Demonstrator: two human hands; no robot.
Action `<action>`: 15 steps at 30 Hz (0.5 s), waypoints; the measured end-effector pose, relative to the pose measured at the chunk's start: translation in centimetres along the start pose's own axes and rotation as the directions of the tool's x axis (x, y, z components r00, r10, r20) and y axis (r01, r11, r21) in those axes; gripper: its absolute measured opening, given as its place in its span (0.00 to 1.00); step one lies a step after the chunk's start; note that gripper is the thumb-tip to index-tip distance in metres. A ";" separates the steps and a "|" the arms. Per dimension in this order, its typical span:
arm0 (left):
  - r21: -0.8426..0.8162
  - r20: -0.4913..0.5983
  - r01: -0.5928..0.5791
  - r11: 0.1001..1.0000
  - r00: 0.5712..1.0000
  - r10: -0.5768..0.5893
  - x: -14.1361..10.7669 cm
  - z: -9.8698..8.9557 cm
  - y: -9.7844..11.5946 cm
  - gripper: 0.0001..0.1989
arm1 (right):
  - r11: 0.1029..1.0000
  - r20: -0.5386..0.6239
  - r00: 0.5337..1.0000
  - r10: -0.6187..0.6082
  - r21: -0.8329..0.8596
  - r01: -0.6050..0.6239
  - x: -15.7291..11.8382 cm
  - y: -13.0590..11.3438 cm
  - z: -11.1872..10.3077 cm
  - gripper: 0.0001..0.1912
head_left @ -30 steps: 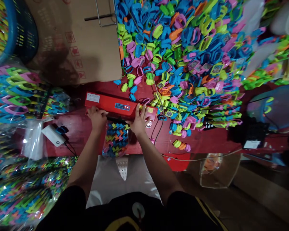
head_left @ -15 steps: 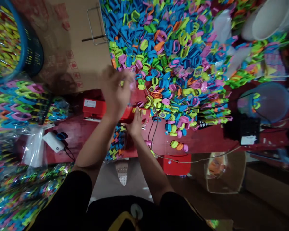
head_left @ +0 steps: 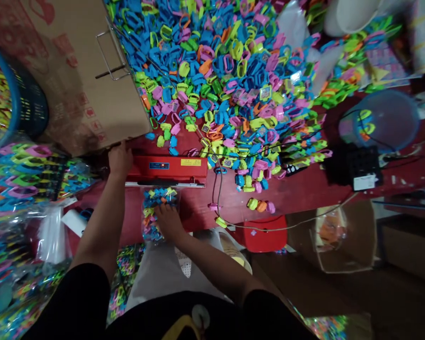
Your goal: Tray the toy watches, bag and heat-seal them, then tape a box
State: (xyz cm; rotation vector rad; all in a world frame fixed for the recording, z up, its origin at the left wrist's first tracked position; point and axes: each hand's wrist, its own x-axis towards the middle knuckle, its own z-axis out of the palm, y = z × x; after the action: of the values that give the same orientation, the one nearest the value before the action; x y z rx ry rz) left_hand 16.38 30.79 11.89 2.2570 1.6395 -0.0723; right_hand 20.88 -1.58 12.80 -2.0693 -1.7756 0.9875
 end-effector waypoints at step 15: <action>0.233 0.342 -0.190 0.954 0.934 0.103 -0.5 1.3 -6.9 0.19 | 0.978 -0.116 0.993 0.011 0.210 0.014 -5.7 2.1 -2.3 0.05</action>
State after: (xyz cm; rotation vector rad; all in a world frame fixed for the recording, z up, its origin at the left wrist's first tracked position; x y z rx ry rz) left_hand 9.98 31.80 9.04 2.3920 1.3461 -0.6271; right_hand 23.76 -6.90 15.22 -1.9525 -1.5433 0.9864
